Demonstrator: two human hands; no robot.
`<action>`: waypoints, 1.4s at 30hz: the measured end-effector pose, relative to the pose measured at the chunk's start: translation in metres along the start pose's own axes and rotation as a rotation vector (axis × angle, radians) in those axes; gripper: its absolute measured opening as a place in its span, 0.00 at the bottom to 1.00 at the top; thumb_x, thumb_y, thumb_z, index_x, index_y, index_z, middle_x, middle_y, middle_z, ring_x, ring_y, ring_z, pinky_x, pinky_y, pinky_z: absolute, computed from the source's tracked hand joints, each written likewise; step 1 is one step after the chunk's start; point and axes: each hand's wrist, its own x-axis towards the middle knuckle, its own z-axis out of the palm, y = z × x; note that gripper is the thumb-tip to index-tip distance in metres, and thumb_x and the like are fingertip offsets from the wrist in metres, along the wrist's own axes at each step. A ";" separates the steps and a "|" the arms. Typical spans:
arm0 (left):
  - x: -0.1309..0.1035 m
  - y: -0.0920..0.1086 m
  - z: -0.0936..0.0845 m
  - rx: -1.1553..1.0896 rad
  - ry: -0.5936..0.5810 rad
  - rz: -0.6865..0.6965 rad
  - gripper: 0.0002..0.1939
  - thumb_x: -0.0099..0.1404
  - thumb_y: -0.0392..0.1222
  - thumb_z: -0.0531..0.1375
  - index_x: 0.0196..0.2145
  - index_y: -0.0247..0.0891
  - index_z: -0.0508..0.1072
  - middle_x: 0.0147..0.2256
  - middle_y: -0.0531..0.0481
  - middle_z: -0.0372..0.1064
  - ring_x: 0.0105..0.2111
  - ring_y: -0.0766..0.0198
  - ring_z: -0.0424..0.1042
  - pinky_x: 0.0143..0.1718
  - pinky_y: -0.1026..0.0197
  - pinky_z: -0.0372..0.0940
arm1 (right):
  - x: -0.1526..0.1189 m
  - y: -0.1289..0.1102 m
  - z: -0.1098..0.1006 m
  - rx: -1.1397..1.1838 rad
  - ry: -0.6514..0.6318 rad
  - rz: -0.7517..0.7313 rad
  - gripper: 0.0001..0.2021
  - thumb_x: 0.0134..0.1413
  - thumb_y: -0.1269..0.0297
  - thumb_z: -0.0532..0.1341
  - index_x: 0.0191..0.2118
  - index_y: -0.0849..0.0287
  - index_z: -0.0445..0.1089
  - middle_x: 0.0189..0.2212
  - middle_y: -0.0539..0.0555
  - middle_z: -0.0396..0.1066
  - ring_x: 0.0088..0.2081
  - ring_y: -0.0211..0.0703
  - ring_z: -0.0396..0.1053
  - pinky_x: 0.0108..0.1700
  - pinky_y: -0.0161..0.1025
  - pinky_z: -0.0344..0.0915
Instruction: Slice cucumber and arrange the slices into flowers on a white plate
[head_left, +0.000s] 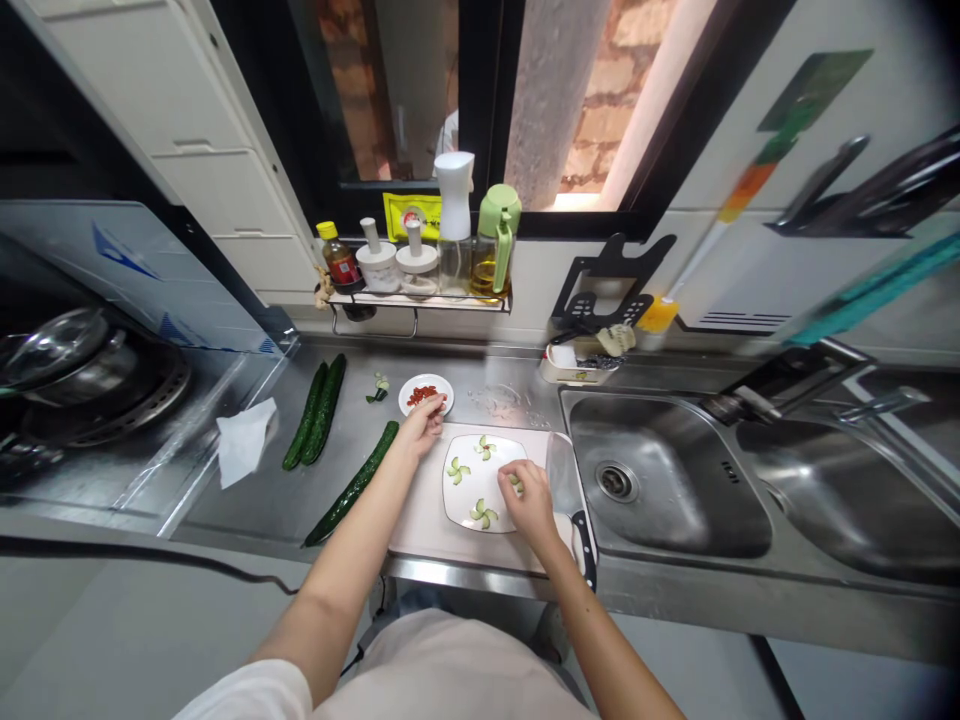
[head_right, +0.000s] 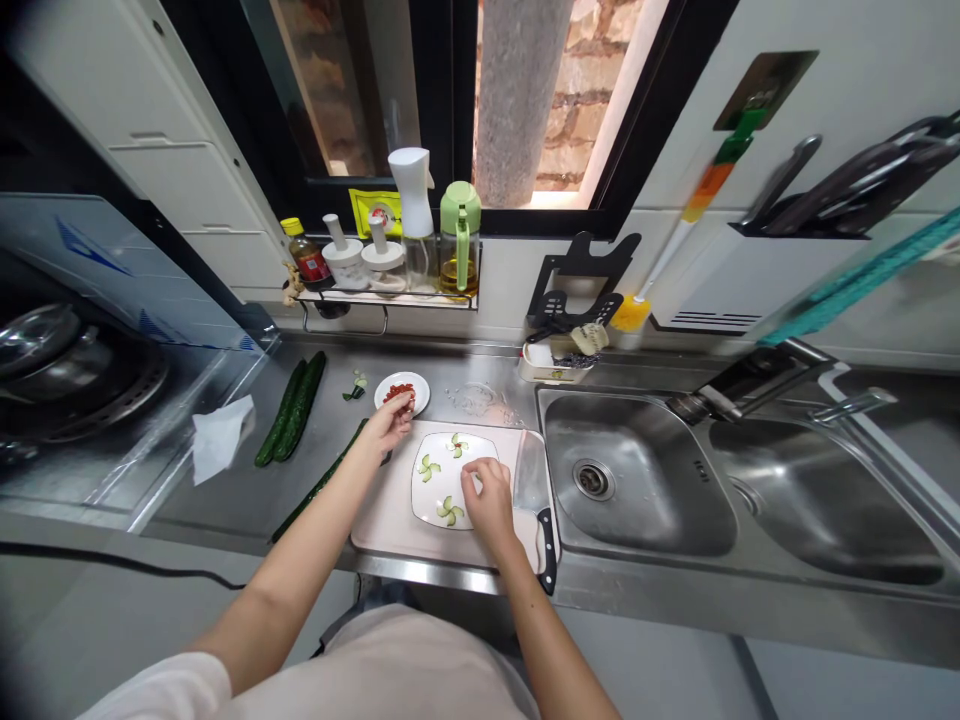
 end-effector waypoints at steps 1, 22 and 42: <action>-0.005 -0.002 0.004 -0.033 -0.016 -0.015 0.16 0.55 0.47 0.66 0.39 0.37 0.72 0.27 0.54 0.67 0.18 0.78 0.58 0.15 0.73 0.44 | 0.005 -0.003 -0.001 0.011 -0.001 -0.004 0.10 0.58 0.61 0.53 0.31 0.55 0.69 0.34 0.54 0.71 0.40 0.47 0.65 0.46 0.44 0.59; -0.075 -0.028 0.058 -0.140 -0.213 0.072 0.19 0.47 0.44 0.72 0.34 0.34 0.71 0.25 0.57 0.58 0.19 0.79 0.50 0.15 0.74 0.43 | 0.055 -0.055 -0.005 0.545 0.010 0.251 0.15 0.48 0.50 0.61 0.30 0.59 0.71 0.33 0.55 0.73 0.38 0.45 0.69 0.39 0.40 0.65; -0.080 -0.036 0.055 0.153 -0.126 0.131 0.21 0.51 0.51 0.67 0.38 0.34 0.73 0.24 0.56 0.61 0.20 0.77 0.54 0.19 0.71 0.47 | 0.053 -0.025 -0.020 0.280 0.012 0.027 0.09 0.53 0.57 0.58 0.28 0.56 0.69 0.35 0.54 0.71 0.43 0.45 0.66 0.42 0.41 0.62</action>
